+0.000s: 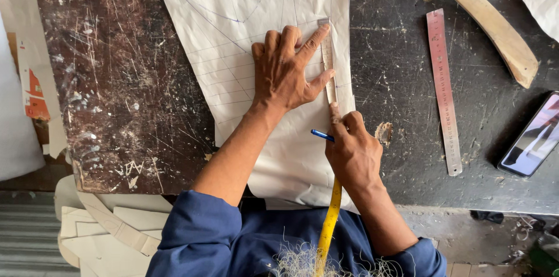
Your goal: The person draws a pattern on a large sheet of paper using a pen, a ruler, and a flexible black strip as guides. They repeatedly measure and mark lines, occasionally referencing a smartphone image on the table.
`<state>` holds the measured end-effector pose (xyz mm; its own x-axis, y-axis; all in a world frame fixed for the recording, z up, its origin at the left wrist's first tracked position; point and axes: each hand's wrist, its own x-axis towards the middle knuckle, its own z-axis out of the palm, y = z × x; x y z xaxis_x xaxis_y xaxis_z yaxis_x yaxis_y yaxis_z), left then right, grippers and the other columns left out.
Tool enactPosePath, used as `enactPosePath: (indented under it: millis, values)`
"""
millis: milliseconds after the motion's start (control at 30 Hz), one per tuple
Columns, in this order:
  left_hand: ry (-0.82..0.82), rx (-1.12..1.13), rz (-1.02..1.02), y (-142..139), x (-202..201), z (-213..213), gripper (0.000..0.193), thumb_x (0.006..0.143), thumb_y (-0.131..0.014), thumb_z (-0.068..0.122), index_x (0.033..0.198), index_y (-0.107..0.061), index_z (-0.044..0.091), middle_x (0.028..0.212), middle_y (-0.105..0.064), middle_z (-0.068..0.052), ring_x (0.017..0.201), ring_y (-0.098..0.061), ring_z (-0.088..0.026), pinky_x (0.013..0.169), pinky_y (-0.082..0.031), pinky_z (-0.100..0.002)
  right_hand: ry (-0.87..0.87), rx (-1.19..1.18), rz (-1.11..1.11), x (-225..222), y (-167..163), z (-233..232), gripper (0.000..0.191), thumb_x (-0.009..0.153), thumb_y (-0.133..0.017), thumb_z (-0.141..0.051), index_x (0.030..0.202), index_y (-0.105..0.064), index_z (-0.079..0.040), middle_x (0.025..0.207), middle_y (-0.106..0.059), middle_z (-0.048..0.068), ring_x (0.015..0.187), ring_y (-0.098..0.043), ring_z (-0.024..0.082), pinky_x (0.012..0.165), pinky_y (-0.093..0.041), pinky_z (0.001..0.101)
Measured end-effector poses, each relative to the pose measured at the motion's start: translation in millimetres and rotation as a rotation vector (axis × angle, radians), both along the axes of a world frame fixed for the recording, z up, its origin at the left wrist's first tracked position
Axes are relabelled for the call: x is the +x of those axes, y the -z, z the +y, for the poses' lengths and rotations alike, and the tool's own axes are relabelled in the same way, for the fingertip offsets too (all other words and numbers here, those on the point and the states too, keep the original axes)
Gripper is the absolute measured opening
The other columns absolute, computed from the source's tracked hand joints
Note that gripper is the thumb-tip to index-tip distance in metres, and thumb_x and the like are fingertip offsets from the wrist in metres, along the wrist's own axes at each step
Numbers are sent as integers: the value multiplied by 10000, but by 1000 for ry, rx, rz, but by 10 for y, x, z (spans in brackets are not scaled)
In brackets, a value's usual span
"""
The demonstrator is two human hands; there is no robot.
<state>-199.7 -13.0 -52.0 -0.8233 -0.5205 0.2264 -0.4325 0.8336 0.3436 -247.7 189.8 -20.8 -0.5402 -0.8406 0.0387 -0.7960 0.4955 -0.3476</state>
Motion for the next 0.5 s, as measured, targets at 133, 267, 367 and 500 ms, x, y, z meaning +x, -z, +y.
enactPosePath:
  millis: [133, 267, 367, 500]
  values:
    - [-8, 1, -4, 11, 10, 3, 755, 851, -708, 677, 1495, -537, 321, 1012, -463, -8, 921, -427, -232, 755, -325, -442, 1, 35, 13, -7, -5, -9, 513, 852, -739, -89, 1359, -674, -127, 940, -580, 44, 599, -630, 208, 492, -550, 353]
    - [-12, -28, -13, 66, 1, 5, 750, 895, -684, 697, 1524, -514, 325, 1009, -461, -10, 922, -428, -232, 758, -328, -444, 2, 28, 37, -27, -11, -26, 505, 876, -732, -87, 1373, -662, -141, 930, -578, 42, 603, -628, 213, 492, -545, 359]
    - [-20, -21, 36, 127, -6, -9, 779, 855, -696, 667, 1512, -504, 295, 1019, -468, -29, 933, -440, -234, 757, -336, -447, -12, 42, 51, 6, -23, -60, 466, 925, -692, -72, 1386, -649, -124, 914, -572, 43, 581, -616, 204, 472, -534, 359]
    - [-24, 80, 86, 180, 46, -38, 757, 837, -697, 483, 1518, -533, 195, 1106, -476, -41, 995, -460, -220, 804, -362, -429, -70, 96, 78, 138, -26, -126, 414, 977, -620, -67, 1391, -639, -68, 882, -550, 52, 543, -596, 183, 430, -512, 362]
